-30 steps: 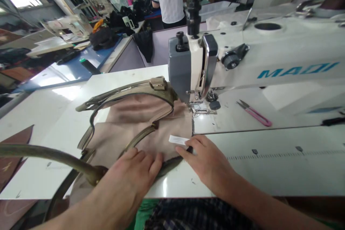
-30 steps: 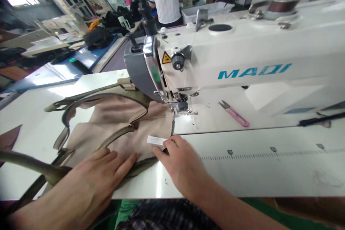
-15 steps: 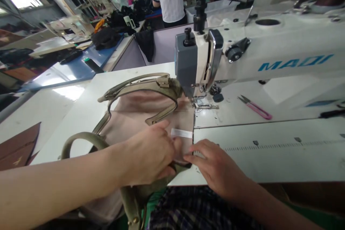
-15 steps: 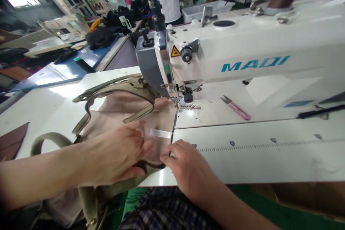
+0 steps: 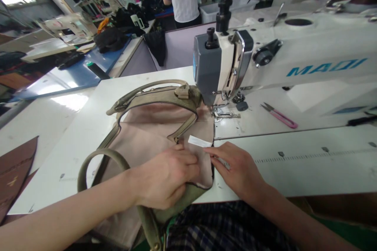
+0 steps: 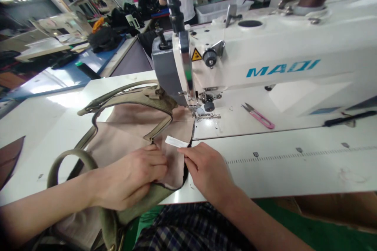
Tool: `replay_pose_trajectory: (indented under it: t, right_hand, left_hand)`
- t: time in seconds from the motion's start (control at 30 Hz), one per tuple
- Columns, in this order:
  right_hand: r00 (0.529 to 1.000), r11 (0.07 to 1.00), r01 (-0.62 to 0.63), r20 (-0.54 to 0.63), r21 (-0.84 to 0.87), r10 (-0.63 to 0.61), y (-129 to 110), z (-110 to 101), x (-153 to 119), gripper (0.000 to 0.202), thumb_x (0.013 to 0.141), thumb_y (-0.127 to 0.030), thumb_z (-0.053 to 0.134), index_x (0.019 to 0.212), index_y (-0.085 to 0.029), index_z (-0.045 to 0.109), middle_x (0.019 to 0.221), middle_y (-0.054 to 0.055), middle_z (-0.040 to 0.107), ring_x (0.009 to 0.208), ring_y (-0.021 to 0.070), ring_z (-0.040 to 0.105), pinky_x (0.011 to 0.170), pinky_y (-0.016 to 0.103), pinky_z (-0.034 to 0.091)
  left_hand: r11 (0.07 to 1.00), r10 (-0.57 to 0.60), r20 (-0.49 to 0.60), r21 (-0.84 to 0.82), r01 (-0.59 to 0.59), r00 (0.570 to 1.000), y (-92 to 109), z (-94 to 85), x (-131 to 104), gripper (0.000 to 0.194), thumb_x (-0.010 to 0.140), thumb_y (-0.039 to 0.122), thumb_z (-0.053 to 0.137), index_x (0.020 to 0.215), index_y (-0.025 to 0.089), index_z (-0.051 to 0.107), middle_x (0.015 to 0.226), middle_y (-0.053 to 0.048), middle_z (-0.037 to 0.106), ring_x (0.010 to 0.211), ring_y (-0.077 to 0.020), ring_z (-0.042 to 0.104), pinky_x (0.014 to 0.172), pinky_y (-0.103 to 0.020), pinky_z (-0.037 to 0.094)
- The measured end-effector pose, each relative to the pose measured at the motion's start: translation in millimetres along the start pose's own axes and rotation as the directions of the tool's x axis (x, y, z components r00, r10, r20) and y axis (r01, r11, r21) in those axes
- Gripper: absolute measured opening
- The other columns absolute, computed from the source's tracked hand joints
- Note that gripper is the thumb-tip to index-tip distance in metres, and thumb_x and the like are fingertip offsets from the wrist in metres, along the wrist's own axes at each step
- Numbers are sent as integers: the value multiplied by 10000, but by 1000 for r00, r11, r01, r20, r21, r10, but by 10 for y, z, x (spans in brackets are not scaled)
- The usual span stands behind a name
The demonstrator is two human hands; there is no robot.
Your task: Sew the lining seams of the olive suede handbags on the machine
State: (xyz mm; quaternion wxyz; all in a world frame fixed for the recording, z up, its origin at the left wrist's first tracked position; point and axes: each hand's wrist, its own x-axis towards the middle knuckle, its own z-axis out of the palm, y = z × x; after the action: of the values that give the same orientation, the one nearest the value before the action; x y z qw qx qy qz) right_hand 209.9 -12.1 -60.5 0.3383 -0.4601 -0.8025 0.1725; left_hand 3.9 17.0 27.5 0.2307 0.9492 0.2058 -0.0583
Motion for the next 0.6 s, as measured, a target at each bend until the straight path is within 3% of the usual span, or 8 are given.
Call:
replay_pose_trajectory:
  t: [0.1, 0.17, 0.23, 0.33, 0.47, 0.6]
  right_hand:
    - [993, 985, 102, -45, -141, -109, -28, 39, 34, 198, 896, -85, 548, 984, -176, 701, 817, 67, 671, 762, 223, 602, 683, 354, 517]
    - [985, 972, 145, -66, -186, -159, -34, 54, 37, 179, 914, -93, 538, 920, -160, 704, 850, 87, 672, 808, 234, 606, 720, 373, 532]
    - [978, 969, 182, -73, -165, -196, -31, 65, 22, 194, 930, -79, 512, 905, -140, 695, 898, 100, 682, 882, 229, 620, 808, 372, 541]
    - [980, 969, 179, -51, -173, -190, -21, 79, -23, 224, 936, -50, 471, 930, -121, 683, 941, 114, 692, 915, 222, 642, 850, 352, 546]
    - [983, 962, 166, -48, -215, -180, -29, 98, -71, 230, 929, -44, 467, 937, -108, 688, 955, 124, 705, 904, 227, 666, 839, 340, 557]
    - [986, 970, 126, -83, -206, -145, -56, 116, -85, 233, 932, -56, 470, 965, -122, 691, 979, 114, 716, 900, 212, 683, 817, 311, 566]
  left_hand:
    - [976, -114, -138, 168, 137, 984, -65, 30, 54, 174, 789, 79, 403, 851, 161, 544, 913, -85, 586, 814, -211, 534, 742, -333, 472]
    - [959, -153, -186, 210, 191, 971, -141, 56, 104, 239, 828, 74, 366, 963, 137, 554, 1004, -108, 587, 902, -224, 549, 774, -335, 491]
    - [959, -93, -200, 244, 142, 975, -233, 90, 158, 321, 861, 96, 368, 1135, 114, 534, 1204, -142, 563, 1101, -248, 529, 920, -376, 471]
    - [951, 12, -210, 304, 53, 978, -368, 171, 225, 483, 902, 151, 390, 1383, 106, 388, 1466, -143, 407, 1360, -257, 356, 1129, -428, 299]
    - [929, -104, -265, 319, 189, 959, -475, 270, 261, 649, 840, 151, 456, 1461, 59, 289, 1523, -165, 325, 1413, -277, 287, 1172, -435, 216]
    - [933, -123, -272, 295, 205, 954, -520, 292, 265, 684, 798, 152, 484, 1453, 49, 317, 1506, -176, 355, 1395, -281, 327, 1169, -448, 229]
